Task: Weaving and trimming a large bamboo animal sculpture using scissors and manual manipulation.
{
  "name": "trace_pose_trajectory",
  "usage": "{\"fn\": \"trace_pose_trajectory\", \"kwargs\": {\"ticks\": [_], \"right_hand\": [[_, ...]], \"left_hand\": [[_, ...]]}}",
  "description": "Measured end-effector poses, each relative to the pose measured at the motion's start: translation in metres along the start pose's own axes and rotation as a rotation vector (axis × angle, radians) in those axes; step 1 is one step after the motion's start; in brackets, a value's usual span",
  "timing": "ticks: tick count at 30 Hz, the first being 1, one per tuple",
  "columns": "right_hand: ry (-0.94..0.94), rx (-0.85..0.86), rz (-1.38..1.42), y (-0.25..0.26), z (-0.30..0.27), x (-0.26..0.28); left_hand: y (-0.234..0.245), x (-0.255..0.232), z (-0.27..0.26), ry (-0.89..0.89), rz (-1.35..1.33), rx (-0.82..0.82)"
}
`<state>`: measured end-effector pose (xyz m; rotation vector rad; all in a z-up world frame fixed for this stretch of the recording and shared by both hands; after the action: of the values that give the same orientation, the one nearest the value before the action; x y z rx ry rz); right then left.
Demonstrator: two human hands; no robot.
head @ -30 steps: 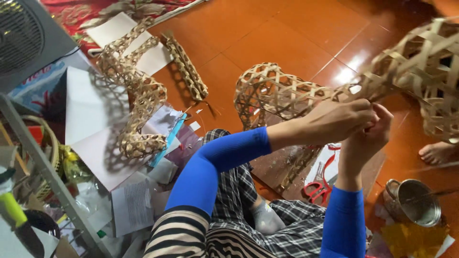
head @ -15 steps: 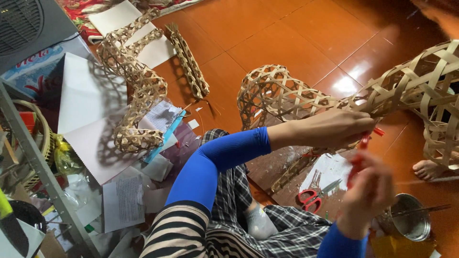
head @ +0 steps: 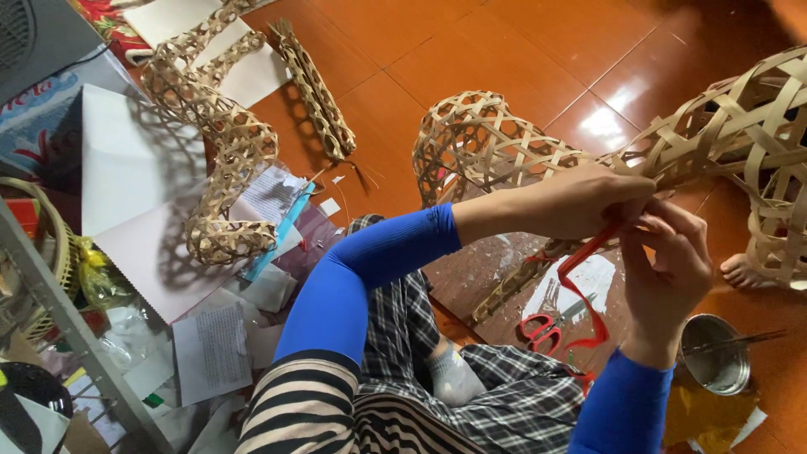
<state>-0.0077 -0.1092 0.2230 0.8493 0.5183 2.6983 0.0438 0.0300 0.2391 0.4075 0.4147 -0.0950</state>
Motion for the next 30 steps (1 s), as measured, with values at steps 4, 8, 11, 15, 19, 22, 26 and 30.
{"fn": "trace_pose_trajectory", "kwargs": {"ticks": [4, 8, 11, 15, 19, 22, 26, 30], "right_hand": [[0.001, 0.017, -0.134, 0.005, 0.002, -0.030], [-0.030, -0.029, -0.044, 0.004, 0.011, -0.033], [-0.105, -0.044, 0.047, 0.004, 0.005, -0.044], [-0.041, -0.002, -0.051, 0.017, 0.004, -0.053], [-0.197, 0.082, -0.033, 0.019, 0.017, -0.033], [-0.110, 0.129, -0.215, 0.018, 0.024, -0.012], [0.061, 0.091, -0.567, 0.009, 0.016, -0.007], [0.005, -0.015, -0.538, 0.021, 0.010, -0.031]], "left_hand": [[-0.026, 0.021, -0.004, -0.025, 0.261, 0.059], [-0.048, -0.006, -0.013, -0.346, 0.713, 0.107], [-0.049, -0.001, -0.014, -0.409, 0.796, 0.009], [-0.057, 0.031, -0.016, -0.229, 0.434, 0.080], [-0.043, 0.008, -0.018, -0.259, 0.643, 0.011], [-0.040, 0.000, -0.019, -0.242, 0.712, 0.007], [-0.032, -0.003, -0.026, -0.234, 0.810, 0.108], [-0.022, 0.017, -0.032, -0.103, 0.766, 0.120]]}}
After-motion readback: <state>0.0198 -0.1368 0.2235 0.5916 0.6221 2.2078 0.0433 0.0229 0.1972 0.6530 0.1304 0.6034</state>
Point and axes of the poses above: each hand's wrist, its own z-axis towards the middle knuckle, its own y-axis out of the back of the hand, x = y × z, the point moved 9 cm from there along z, towards the middle knuckle, and after that the axes turned 1 degree about -y, right-handed, at the moved point
